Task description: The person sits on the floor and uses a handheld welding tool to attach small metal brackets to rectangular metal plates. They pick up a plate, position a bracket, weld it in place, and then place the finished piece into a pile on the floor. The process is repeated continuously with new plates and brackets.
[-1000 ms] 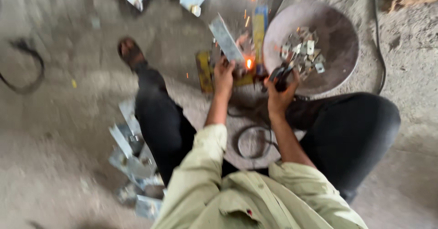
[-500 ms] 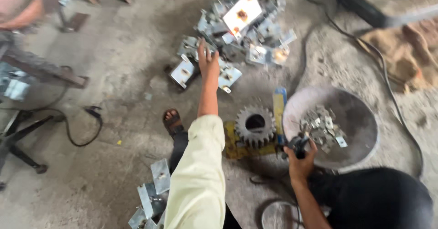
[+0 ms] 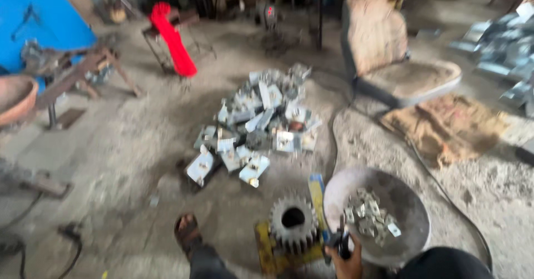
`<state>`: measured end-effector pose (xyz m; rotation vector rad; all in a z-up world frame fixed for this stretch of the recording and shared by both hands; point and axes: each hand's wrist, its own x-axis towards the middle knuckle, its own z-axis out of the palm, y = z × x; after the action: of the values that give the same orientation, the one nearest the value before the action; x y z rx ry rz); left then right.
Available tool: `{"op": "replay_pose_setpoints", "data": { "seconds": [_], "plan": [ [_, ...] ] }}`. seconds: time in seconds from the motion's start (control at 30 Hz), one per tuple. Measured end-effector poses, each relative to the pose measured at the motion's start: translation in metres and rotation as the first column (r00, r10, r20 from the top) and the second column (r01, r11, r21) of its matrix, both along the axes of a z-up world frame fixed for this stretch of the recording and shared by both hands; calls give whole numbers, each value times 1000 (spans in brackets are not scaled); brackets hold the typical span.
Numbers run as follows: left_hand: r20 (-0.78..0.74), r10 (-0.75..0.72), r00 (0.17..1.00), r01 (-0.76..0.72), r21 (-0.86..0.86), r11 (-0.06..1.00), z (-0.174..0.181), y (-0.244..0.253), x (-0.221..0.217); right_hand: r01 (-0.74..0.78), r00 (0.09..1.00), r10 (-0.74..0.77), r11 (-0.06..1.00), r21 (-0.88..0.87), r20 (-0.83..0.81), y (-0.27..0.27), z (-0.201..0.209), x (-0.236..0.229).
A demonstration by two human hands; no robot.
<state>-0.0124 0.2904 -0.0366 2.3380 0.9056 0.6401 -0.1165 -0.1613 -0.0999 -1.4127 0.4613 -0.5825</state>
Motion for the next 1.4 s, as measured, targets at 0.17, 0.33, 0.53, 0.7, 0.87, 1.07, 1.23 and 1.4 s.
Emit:
{"op": "replay_pose_setpoints", "data": {
  "seconds": [0.17, 0.33, 0.53, 0.7, 0.87, 1.07, 1.23, 1.4],
  "plan": [
    [-168, -93, 981, 47, -262, 964, -35, -51, -23, 1, 990, -3, 1000, -18, -140, 9, -9, 1],
    [-114, -180, 977, 127, -367, 921, -151, -13, -185, -92, 978, 86, 995, -23, -190, 29, -7, -3],
    [-110, -112, 988, 67, -351, 934, -154, 10, -295, -192, 976, 178, 976, -106, -124, 55, 1, -9],
    [-138, -124, 983, 53, -434, 899, -166, -3, -288, -258, 966, 253, 960, -108, -60, 64, -3, -9],
    [-202, -181, 962, 45, -538, 842, -172, 1, -317, -331, 934, 331, 943, 21, -134, 86, 2, -14],
    [-205, -197, 959, 67, -512, 857, -181, -7, -314, -396, 903, 396, 918, 37, -170, 90, 5, -28],
    [-197, -86, 977, -8, -433, 901, -218, -10, -319, -464, 882, 456, 884, -55, -115, 70, -3, -22],
    [-348, -20, 937, -121, -377, 918, -233, -1, -305, -408, 881, 455, 869, 279, -131, 74, 19, -30]
  ]
}}
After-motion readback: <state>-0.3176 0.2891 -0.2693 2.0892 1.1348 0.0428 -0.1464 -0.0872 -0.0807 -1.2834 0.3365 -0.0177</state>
